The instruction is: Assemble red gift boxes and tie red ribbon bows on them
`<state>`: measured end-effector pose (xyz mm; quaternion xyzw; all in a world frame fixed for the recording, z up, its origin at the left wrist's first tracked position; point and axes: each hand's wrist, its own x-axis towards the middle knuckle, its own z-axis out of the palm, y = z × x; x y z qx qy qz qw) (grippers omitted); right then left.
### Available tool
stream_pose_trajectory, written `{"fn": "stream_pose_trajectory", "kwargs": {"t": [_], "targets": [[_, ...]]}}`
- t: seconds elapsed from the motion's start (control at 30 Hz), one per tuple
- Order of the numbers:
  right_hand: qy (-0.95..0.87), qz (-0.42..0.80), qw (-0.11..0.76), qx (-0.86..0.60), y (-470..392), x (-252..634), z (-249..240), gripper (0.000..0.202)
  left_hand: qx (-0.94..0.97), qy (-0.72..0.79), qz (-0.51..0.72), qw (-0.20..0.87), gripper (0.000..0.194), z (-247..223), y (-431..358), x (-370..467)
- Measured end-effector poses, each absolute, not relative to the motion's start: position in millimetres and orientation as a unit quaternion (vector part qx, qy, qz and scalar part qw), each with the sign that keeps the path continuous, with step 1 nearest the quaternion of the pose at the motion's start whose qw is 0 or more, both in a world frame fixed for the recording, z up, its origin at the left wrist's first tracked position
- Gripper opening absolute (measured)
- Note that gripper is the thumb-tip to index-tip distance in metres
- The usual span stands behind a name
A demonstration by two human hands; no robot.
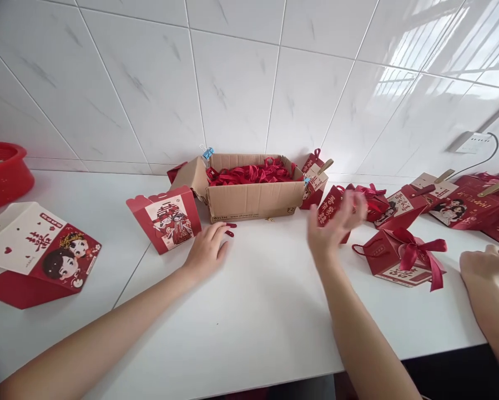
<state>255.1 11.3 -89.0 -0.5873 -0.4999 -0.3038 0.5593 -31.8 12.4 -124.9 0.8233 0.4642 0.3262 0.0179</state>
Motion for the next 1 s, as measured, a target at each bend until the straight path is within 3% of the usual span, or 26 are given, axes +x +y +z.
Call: {"fn": "stream_pose_trajectory", "kwargs": {"t": [0.07,0.17,0.27,0.37,0.43,0.5,0.57,0.63,0.77,0.87,1.0], "targets": [[-0.633,-0.244,0.477,-0.558,12.8,229.3,-103.8,0.038,0.828,0.463,0.316,0.01,0.032,-127.0,20.0,-24.8],[-0.716,-0.109,0.32,-0.611,28.2,205.2,-128.5,0.036,0.827,0.463,0.319,-0.009,0.032,-127.9,22.5,-20.0],[-0.714,-0.08,0.287,-0.633,47.0,200.6,-140.9,0.035,0.834,0.438,0.334,-0.031,0.034,-119.7,15.2,-23.8],[-0.721,-0.071,0.27,-0.634,57.1,204.2,-141.3,0.032,0.812,0.39,0.413,-0.137,0.036,-100.6,2.5,-40.7],[-0.719,-0.068,0.265,-0.639,58.8,206.3,-140.8,0.031,0.725,0.385,0.512,-0.251,0.049,-86.3,-5.6,-60.5],[-0.712,-0.065,0.266,-0.646,58.7,207.5,-142.1,0.03,0.639,0.433,0.57,-0.281,0.072,-74.9,-11.0,-83.7],[-0.707,-0.059,0.27,-0.651,58.8,208.4,-144.7,0.029,0.595,0.484,0.593,-0.246,0.09,-68.9,-11.8,-105.0],[-0.706,-0.046,0.274,-0.652,59.3,209.2,-147.2,0.029,0.577,0.531,0.603,-0.147,0.092,-68.3,-7.7,-120.0],[-0.704,-0.018,0.289,-0.649,60.0,210.2,-148.2,0.028,0.577,0.545,0.603,0.087,0.068,-75.0,5.7,-128.7],[-0.699,-0.007,0.312,-0.643,58.9,210.0,-145.7,0.024,0.575,0.525,0.608,0.157,0.045,-77.6,7.9,-126.6],[-0.684,0.007,0.366,-0.631,52.6,210.3,-140.2,0.021,0.575,0.498,0.615,0.207,0.036,-72.8,-5.1,-120.2]]}}
